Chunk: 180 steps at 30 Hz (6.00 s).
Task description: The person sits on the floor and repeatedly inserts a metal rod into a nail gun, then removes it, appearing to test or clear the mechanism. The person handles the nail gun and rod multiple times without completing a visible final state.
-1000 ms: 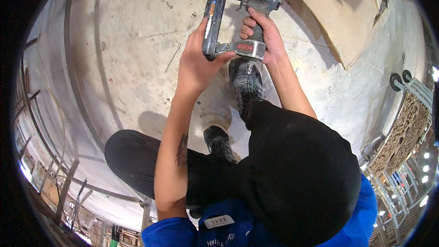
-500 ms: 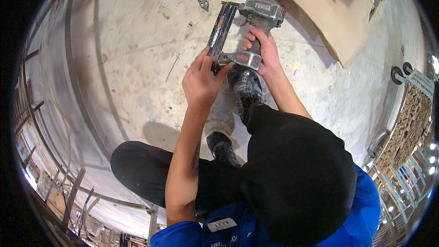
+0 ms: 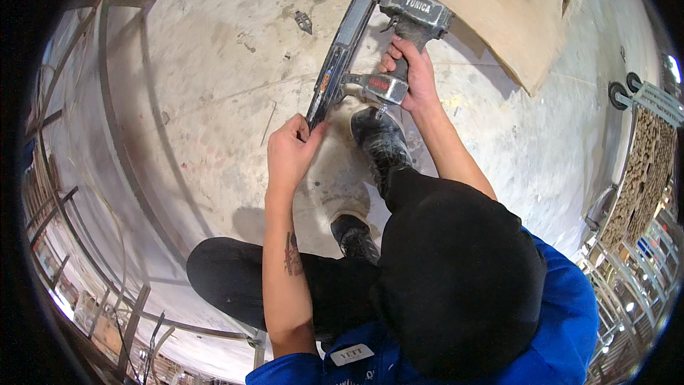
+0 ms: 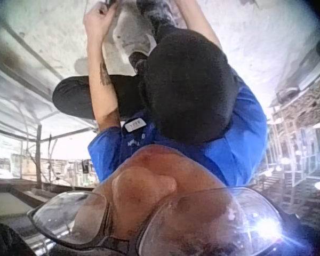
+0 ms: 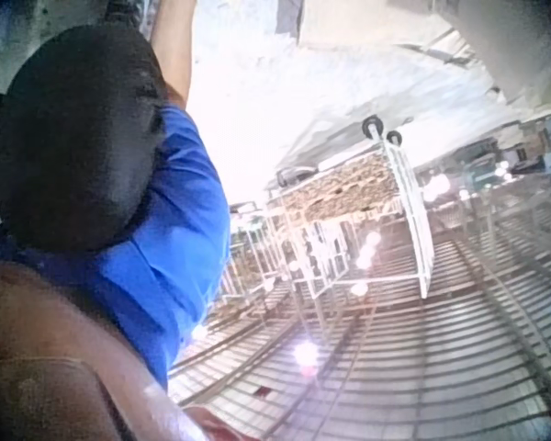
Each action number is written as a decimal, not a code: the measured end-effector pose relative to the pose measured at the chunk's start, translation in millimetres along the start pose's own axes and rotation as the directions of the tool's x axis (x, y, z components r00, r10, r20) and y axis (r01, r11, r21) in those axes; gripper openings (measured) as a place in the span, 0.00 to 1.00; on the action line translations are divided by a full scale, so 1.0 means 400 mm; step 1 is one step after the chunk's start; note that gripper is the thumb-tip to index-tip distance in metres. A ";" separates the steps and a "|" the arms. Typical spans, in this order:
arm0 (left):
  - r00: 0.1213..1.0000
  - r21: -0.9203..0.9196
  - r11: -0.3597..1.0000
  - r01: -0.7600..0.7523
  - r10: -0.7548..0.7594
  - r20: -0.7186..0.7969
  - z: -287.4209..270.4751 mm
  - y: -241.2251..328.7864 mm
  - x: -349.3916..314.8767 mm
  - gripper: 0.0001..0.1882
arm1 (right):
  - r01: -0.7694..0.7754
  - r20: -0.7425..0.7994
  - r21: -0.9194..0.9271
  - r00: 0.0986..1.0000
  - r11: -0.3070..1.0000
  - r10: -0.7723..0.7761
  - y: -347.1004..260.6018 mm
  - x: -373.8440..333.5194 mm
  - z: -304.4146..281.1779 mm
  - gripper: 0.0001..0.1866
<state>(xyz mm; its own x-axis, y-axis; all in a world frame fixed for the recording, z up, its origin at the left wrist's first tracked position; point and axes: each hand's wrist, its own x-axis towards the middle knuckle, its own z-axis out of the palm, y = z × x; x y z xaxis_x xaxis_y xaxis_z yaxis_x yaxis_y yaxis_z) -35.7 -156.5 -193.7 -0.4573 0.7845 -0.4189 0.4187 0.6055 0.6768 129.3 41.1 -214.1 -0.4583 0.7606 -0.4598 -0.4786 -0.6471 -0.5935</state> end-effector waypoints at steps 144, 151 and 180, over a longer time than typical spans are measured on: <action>0.930 -0.034 0.998 0.050 -0.059 -0.363 0.004 -0.115 0.251 0.17 | -0.202 -0.004 -0.127 0.979 0.971 0.203 -0.081 -0.218 0.044 0.16; 0.988 -0.664 0.735 -0.139 0.147 -0.044 -0.091 0.101 0.252 0.18 | -0.180 0.139 -0.237 0.966 0.955 0.217 -0.093 -0.238 0.013 0.18; 0.977 -0.570 0.800 -0.189 0.214 -0.023 -0.363 0.425 -0.004 0.12 | 0.704 0.689 -0.703 0.710 0.102 -0.144 -0.182 -0.224 0.135 0.15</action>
<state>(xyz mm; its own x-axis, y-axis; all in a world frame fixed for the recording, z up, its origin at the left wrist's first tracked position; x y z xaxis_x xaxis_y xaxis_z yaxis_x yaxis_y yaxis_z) -77.8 -74.1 9.9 -0.3749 0.8926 -0.2504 -0.0261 0.2598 0.9653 164.9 17.4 -94.1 -0.7730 0.5971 0.2142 0.1557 0.5059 -0.8484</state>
